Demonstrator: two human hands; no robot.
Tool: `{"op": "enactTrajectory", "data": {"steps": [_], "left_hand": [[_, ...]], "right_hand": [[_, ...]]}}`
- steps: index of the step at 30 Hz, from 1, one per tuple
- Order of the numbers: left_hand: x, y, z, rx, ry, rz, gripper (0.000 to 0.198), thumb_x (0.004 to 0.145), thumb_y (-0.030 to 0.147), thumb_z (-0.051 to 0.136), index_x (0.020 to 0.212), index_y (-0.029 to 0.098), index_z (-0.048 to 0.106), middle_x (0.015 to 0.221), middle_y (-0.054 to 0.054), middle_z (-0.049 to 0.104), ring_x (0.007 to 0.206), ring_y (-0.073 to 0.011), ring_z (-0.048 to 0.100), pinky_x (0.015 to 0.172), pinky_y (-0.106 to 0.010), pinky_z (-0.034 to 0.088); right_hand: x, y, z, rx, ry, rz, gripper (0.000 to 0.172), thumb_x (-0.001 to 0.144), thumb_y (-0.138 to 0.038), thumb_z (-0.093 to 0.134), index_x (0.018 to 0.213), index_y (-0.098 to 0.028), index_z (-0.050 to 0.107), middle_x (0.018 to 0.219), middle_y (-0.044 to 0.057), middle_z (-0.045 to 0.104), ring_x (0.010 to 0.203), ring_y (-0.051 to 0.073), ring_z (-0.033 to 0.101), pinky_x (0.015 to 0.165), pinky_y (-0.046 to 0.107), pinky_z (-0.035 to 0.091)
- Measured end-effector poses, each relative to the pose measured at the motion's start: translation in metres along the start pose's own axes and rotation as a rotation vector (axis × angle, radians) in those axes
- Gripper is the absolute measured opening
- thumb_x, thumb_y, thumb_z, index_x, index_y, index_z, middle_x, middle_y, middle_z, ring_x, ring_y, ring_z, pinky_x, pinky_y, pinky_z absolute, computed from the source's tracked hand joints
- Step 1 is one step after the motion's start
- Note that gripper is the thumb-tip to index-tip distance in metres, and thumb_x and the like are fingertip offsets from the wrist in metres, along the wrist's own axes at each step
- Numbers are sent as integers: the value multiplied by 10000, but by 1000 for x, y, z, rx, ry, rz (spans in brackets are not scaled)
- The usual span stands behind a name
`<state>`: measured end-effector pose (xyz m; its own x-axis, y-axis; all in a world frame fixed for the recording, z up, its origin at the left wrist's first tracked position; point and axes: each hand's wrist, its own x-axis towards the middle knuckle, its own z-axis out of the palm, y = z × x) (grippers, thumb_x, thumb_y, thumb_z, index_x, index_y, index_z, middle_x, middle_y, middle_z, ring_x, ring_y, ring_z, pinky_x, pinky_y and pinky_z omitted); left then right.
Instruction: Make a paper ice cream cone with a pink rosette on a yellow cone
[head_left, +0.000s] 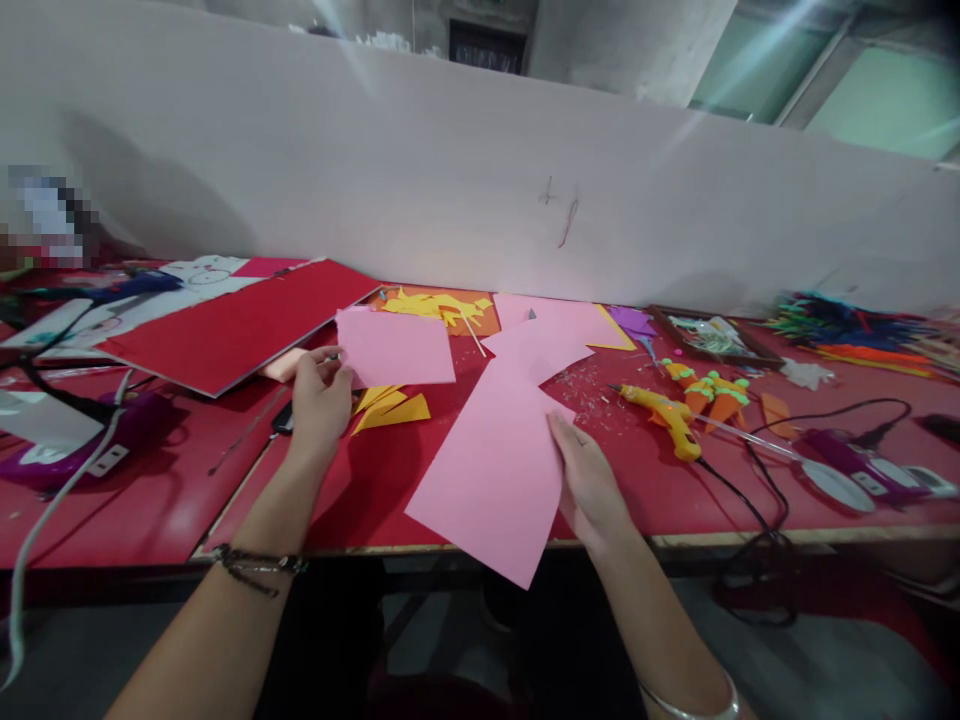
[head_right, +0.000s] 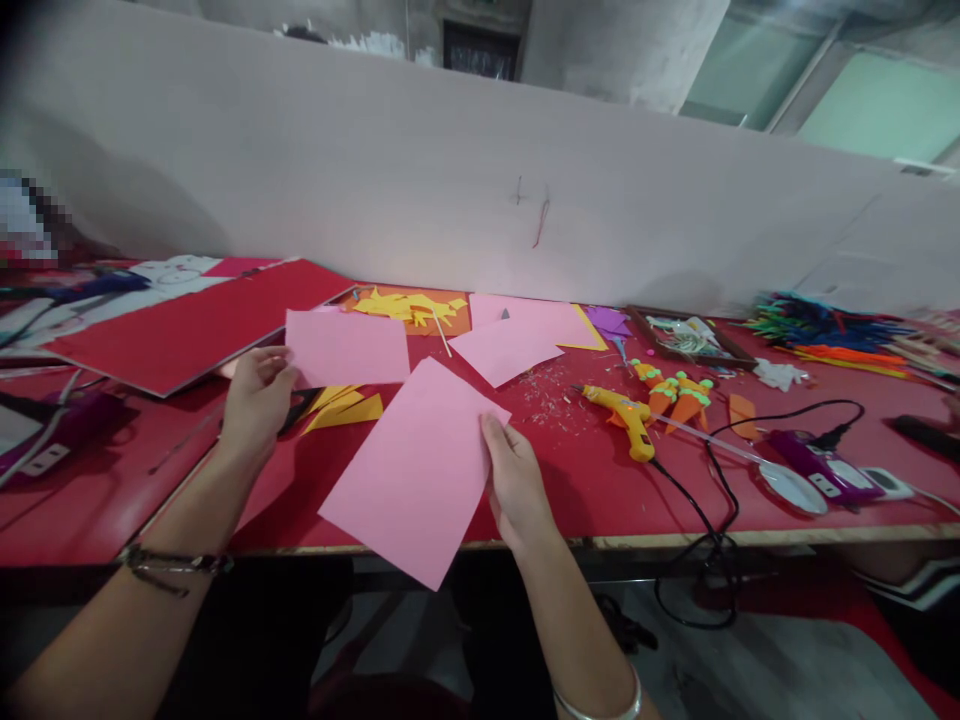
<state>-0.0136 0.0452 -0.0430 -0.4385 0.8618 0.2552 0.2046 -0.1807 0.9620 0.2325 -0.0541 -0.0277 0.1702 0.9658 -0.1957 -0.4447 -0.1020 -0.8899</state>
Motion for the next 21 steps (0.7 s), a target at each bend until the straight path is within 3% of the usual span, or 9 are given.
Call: {"op": "enactTrajectory", "data": {"steps": [3,6,9,11,13,14,16,18,21], "left_hand": [[-2,0,6,19,-14,30,349,675,84,491,1013,172,475,962,-48,539,753,-108,531,577,-209,434],[-6,0,8,33,-150,45,352,687,113,466,1036,153,478,1015,-79,549,836,-146,552,707,-281,458],[-12,3,7,203,-287,73,331,712,197,479,1037,136,502,1085,-111,515,869,-183,558,795,-358,447],[-20,8,6,387,-283,190,386,708,277,524,1067,138,499,1162,-131,446,957,-225,525,865,-401,407],[-34,18,6,505,-250,379,462,704,329,549,1126,159,467,1218,-129,397,1137,-272,391,957,-428,317],[-42,24,7,501,-296,431,473,715,347,542,1143,168,451,1203,-118,417,1164,-269,357,976,-431,289],[-61,37,10,398,-557,373,470,779,369,471,1205,195,381,1096,-81,510,1068,-218,450,938,-408,336],[-79,48,13,224,-812,179,473,835,371,382,1271,215,286,1043,-66,536,966,-179,512,861,-362,404],[-95,57,17,88,-941,43,599,798,360,474,1320,260,199,1030,-56,518,868,-155,526,754,-300,441]], "right_hand": [[2,4,0,-26,3,-9,337,698,-416,599,893,-142,613,832,56,682,758,176,628,668,287,486],[4,5,-2,-58,2,-25,312,694,-417,602,859,-153,620,827,44,681,799,177,619,707,289,471],[5,6,-4,-67,-14,-18,295,707,-411,591,862,-161,617,814,36,678,793,179,618,693,294,470],[6,7,-5,-76,-10,-20,291,712,-400,589,880,-165,615,799,30,677,779,177,618,679,292,470],[7,8,-6,-94,7,-33,290,713,-396,589,887,-164,613,788,26,675,762,173,617,673,289,468],[8,8,-7,-106,14,-39,292,714,-398,587,886,-163,612,789,27,673,754,170,616,670,287,467],[9,7,-8,-139,32,-46,301,711,-409,586,878,-160,610,792,29,669,734,167,613,655,283,464],[11,7,-10,-180,57,-38,314,700,-421,589,865,-155,606,786,34,665,718,170,608,637,284,463],[14,7,-15,-241,84,-54,345,704,-439,572,893,-152,592,794,50,656,728,187,601,631,300,464]]}}
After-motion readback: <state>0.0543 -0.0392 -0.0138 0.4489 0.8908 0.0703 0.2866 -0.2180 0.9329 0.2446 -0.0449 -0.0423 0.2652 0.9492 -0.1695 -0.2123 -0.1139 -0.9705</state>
